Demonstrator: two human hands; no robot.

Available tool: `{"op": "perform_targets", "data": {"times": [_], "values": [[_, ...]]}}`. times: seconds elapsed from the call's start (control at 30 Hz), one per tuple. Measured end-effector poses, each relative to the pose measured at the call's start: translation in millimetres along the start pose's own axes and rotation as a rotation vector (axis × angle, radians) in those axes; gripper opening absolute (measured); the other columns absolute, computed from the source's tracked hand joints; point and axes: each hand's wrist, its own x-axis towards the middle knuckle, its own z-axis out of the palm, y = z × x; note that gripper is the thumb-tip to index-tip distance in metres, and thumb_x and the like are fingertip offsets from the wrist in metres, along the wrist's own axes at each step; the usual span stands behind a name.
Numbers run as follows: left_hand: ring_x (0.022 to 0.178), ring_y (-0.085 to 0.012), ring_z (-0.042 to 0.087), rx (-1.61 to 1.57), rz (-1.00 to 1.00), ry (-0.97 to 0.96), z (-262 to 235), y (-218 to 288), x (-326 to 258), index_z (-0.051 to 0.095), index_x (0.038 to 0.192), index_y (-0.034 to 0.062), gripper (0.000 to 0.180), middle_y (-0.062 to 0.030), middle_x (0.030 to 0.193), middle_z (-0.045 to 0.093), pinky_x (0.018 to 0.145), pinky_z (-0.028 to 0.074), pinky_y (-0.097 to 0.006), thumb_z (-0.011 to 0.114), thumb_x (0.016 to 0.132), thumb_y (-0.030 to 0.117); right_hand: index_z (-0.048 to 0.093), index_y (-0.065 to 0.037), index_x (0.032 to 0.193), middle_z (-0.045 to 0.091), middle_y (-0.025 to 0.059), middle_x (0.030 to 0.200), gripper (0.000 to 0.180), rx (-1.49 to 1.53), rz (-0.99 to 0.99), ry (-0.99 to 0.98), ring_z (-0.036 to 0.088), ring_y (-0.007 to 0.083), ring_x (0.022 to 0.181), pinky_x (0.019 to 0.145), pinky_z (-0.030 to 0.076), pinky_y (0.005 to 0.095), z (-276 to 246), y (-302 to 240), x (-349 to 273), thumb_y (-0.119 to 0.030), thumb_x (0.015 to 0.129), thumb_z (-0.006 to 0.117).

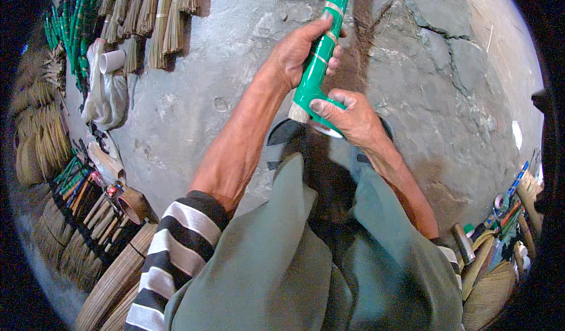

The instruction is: The person sits on the floor and wraps green tape around the handles of brooms. They pick up a broom, apply tape in a spiral pattern, cut the tape with scissors, and place the finished broom aside. The process is repeated for multiple brooms.

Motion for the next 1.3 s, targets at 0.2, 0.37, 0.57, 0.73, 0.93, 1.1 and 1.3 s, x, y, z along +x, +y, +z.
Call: {"op": "perform_targets", "data": {"times": [0.2, 0.37, 0.57, 0.73, 0.93, 1.1, 1.3], "values": [[0.059, -0.0167, 0.062, 0.951, 0.286, 0.564, 28.5, -9.2, -15.9, 0.063, 0.100, 0.0088, 0.031, -0.0068, 0.077, 0.066, 0.054, 0.052, -0.034, 0.071, 0.099, 0.039, 0.077, -0.006, 0.089, 0.073, 0.0188, 0.077, 0.042, -0.615, -0.306, 0.178, 0.072, 0.0383, 0.072, 0.071, 0.054, 0.0477, 4.6, -10.9, 8.1, -0.048, 0.089, 0.075], [0.055, -0.0124, 0.059, -0.035, 0.000, -0.046, 14.5, -15.9, -27.0, 0.061, 0.095, 0.0096, 0.032, -0.0031, 0.072, 0.063, 0.046, 0.048, -0.031, 0.082, 0.091, 0.033, 0.079, -0.006, 0.098, 0.071, 0.0153, 0.074, 0.047, -0.194, -0.111, -0.042, 0.069, 0.0225, 0.071, 0.072, 0.054, 0.0395, 5.7, -6.6, -20.4, -0.052, 0.090, 0.076], [0.055, -0.0130, 0.061, 0.488, 0.196, 0.389, 11.6, -25.2, -33.0, 0.059, 0.105, 0.0046, 0.040, -0.0036, 0.073, 0.063, 0.048, 0.051, -0.031, 0.083, 0.090, 0.033, 0.080, -0.007, 0.096, 0.074, 0.0117, 0.078, 0.044, -0.706, -0.160, 0.118, 0.072, 0.0239, 0.073, 0.073, 0.056, 0.0435, 10.0, 2.7, -2.8, -0.051, 0.089, 0.077], [0.063, -0.0158, 0.066, -0.049, 0.091, -0.007, 1.2, -17.7, -37.3, 0.062, 0.113, 0.0030, 0.043, -0.0059, 0.080, 0.067, 0.053, 0.055, -0.030, 0.077, 0.096, 0.040, 0.074, -0.003, 0.082, 0.067, 0.0193, 0.070, 0.046, -0.088, -0.165, -0.036, 0.069, 0.0317, 0.065, 0.069, 0.055, 0.0461, 15.1, 20.2, -9.4, -0.049, 0.086, 0.078], [0.059, -0.0162, 0.064, 0.745, 0.130, 0.601, 16.9, -27.6, -50.3, 0.066, 0.100, 0.0020, 0.039, -0.0075, 0.074, 0.069, 0.053, 0.052, -0.036, 0.073, 0.097, 0.041, 0.071, -0.002, 0.081, 0.066, 0.0203, 0.070, 0.055, -0.599, -0.278, 0.114, 0.069, 0.0340, 0.066, 0.069, 0.055, 0.0473, 21.4, 1.5, -2.2, -0.057, 0.085, 0.076], [0.052, -0.0141, 0.058, 0.230, 0.093, 0.150, 28.1, -40.5, -59.4, 0.060, 0.086, 0.0079, 0.032, -0.0022, 0.065, 0.061, 0.047, 0.049, -0.033, 0.079, 0.094, 0.033, 0.074, -0.004, 0.088, 0.072, 0.0192, 0.078, 0.053, -0.405, -0.153, -0.056, 0.075, 0.0320, 0.079, 0.076, 0.057, 0.0473, 5.8, -23.2, -52.4, -0.057, 0.087, 0.073], [0.051, -0.0114, 0.058, 0.060, 0.037, 0.158, 10.8, -45.0, -41.9, 0.056, 0.096, 0.0084, 0.035, -0.0040, 0.072, 0.064, 0.042, 0.047, -0.027, 0.085, 0.089, 0.027, 0.074, 0.000, 0.089, 0.071, 0.0264, 0.083, 0.046, -0.700, -0.323, 0.092, 0.073, 0.0416, 0.078, 0.074, 0.057, 0.0511, 8.1, -11.0, -32.3, -0.046, 0.085, 0.077]]}}
